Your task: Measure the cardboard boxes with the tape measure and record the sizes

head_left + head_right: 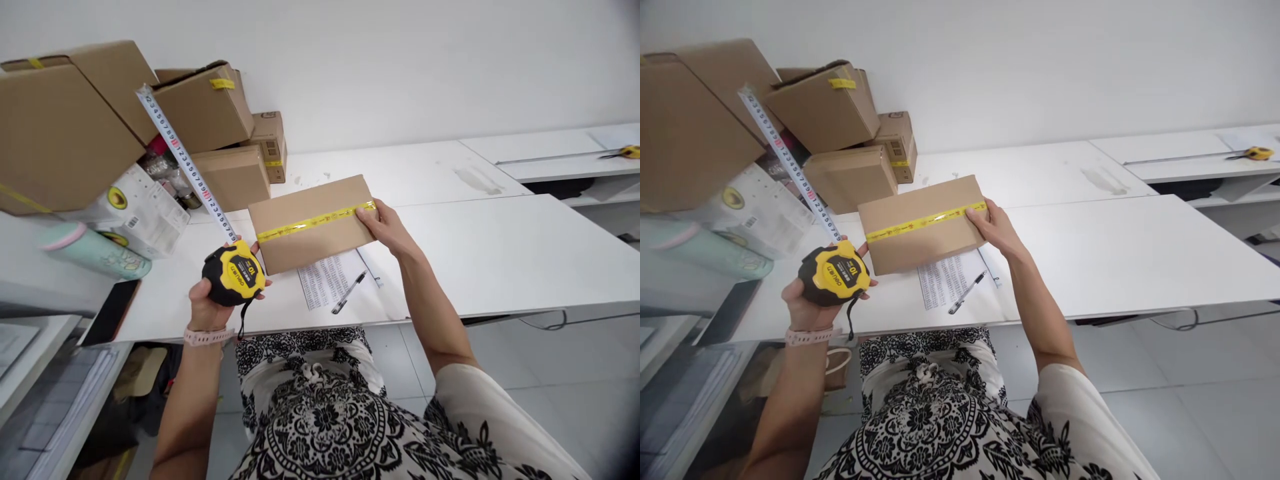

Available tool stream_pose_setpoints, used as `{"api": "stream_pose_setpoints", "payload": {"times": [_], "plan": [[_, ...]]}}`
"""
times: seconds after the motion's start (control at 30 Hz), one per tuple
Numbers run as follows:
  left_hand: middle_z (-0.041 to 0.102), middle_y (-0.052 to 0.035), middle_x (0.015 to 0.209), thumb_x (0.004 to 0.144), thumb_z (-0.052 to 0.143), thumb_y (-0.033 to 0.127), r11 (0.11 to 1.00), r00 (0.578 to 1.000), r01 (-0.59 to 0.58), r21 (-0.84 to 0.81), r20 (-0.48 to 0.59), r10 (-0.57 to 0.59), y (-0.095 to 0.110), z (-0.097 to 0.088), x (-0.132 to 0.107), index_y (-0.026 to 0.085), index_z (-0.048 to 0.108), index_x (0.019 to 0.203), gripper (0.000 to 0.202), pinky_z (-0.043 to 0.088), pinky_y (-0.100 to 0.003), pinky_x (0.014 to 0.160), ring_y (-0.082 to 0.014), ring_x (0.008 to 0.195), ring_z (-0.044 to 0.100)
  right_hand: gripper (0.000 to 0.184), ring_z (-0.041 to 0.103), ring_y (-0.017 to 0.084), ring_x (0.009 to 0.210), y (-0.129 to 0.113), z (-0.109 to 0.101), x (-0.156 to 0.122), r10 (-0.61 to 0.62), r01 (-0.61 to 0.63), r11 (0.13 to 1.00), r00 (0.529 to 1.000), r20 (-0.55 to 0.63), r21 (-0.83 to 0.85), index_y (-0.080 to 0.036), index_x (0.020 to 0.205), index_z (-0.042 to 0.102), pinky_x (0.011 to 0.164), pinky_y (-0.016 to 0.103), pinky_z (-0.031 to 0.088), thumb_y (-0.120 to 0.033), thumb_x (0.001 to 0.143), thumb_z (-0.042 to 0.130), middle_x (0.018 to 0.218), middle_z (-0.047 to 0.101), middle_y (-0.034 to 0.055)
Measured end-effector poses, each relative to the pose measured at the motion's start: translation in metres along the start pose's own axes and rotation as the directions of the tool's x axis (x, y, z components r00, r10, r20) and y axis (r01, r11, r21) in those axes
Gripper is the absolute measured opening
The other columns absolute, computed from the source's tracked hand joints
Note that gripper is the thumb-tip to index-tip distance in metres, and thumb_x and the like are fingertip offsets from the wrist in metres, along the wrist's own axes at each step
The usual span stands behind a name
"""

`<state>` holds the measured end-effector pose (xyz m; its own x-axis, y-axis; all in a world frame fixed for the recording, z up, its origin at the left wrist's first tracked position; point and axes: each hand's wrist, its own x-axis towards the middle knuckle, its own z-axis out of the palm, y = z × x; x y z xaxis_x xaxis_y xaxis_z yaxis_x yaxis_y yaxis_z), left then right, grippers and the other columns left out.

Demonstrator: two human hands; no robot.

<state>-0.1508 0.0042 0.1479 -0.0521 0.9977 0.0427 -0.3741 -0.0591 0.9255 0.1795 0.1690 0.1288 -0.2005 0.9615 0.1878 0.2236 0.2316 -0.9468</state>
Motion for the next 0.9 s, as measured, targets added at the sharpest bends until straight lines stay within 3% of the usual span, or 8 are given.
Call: {"api": "stream_pose_setpoints", "payload": {"times": [0.13,0.23,0.37,0.47,0.57,0.7,0.83,0.9], "plan": [[0.047,-0.0119,0.15,0.06,0.074,0.064,0.995,0.998,0.028,0.094,-0.057,-0.022,-0.002,0.009,0.009,0.031,0.049,0.139,0.09,0.063,-0.047,0.068,-0.0389,0.106,0.066,0.057,0.058,0.032,0.119,0.013,0.009,0.026,0.029,-0.041,0.989,0.996,-0.087,-0.14,-0.024,0.131,0.06,0.103,0.049,0.046,-0.056,0.084,0.063,0.133,0.063,0.0108],[0.042,-0.0094,0.154,0.06,0.075,0.065,0.991,0.995,0.002,0.137,-0.097,0.011,-0.005,0.024,0.0,0.035,0.044,0.141,0.092,0.063,-0.046,0.069,-0.0393,0.109,0.065,0.057,0.053,0.032,0.127,0.018,0.021,0.042,0.002,-0.021,0.99,0.991,-0.134,-0.138,-0.026,0.138,0.054,0.108,0.049,0.042,-0.048,0.086,0.06,0.144,0.054,0.0106],[0.053,-0.0103,0.144,0.064,0.079,0.059,0.996,0.996,0.083,0.023,0.033,-0.084,-0.007,0.062,-0.025,0.033,0.047,0.138,0.085,0.062,-0.045,0.074,-0.0404,0.114,0.062,0.057,0.048,0.029,0.133,0.014,0.033,0.051,0.038,-0.043,0.997,0.997,-0.068,-0.068,-0.025,0.142,0.049,0.113,0.048,0.037,-0.041,0.088,0.056,0.15,0.048,0.0108],[0.059,-0.0131,0.132,0.071,0.076,0.056,0.938,0.924,0.336,-0.078,0.217,-0.313,-0.015,0.09,-0.037,0.029,0.046,0.137,0.078,0.062,-0.045,0.069,-0.0381,0.104,0.067,0.053,0.044,0.029,0.136,0.009,0.033,0.058,0.029,-0.035,0.996,0.997,-0.074,-0.084,-0.028,0.14,0.052,0.115,0.05,0.034,-0.047,0.09,0.053,0.147,0.05,0.0086],[0.062,-0.0151,0.124,0.077,0.071,0.057,0.866,0.849,0.483,-0.132,0.313,-0.426,-0.027,0.111,-0.04,0.026,0.042,0.139,0.075,0.062,-0.044,0.063,-0.0338,0.089,0.071,0.045,0.044,0.028,0.135,-0.002,0.029,0.071,-0.113,0.103,0.988,0.99,-0.08,-0.116,-0.028,0.131,0.059,0.115,0.048,0.033,-0.051,0.093,0.05,0.144,0.054,0.0073],[0.064,-0.0165,0.115,0.078,0.069,0.06,0.844,0.84,0.502,-0.189,0.339,-0.424,-0.04,0.126,-0.041,0.021,0.046,0.131,0.07,0.062,-0.041,0.06,-0.0321,0.084,0.072,0.039,0.051,0.027,0.128,-0.023,0.037,0.096,-0.209,0.213,0.963,0.977,0.047,-0.167,-0.022,0.12,0.067,0.114,0.044,0.034,-0.047,0.095,0.05,0.136,0.061,0.009],[0.065,-0.0153,0.111,0.078,0.069,0.06,0.816,0.822,0.536,-0.215,0.353,-0.447,-0.046,0.133,-0.041,0.021,0.045,0.128,0.068,0.061,-0.041,0.058,-0.0309,0.08,0.073,0.028,0.053,0.026,0.124,-0.037,0.058,0.121,-0.196,0.224,0.964,0.964,0.182,-0.145,-0.02,0.112,0.069,0.111,0.042,0.036,-0.037,0.094,0.056,0.131,0.063,0.0099],[0.065,-0.0157,0.11,0.079,0.068,0.061,0.812,0.815,0.545,-0.209,0.356,-0.456,-0.047,0.134,-0.041,0.02,0.046,0.126,0.066,0.061,-0.041,0.058,-0.0307,0.078,0.073,0.023,0.059,0.025,0.112,-0.038,0.069,0.13,-0.154,0.187,0.972,0.964,0.216,-0.144,-0.018,0.105,0.071,0.104,0.042,0.042,-0.033,0.093,0.059,0.117,0.068,0.0107]]}}
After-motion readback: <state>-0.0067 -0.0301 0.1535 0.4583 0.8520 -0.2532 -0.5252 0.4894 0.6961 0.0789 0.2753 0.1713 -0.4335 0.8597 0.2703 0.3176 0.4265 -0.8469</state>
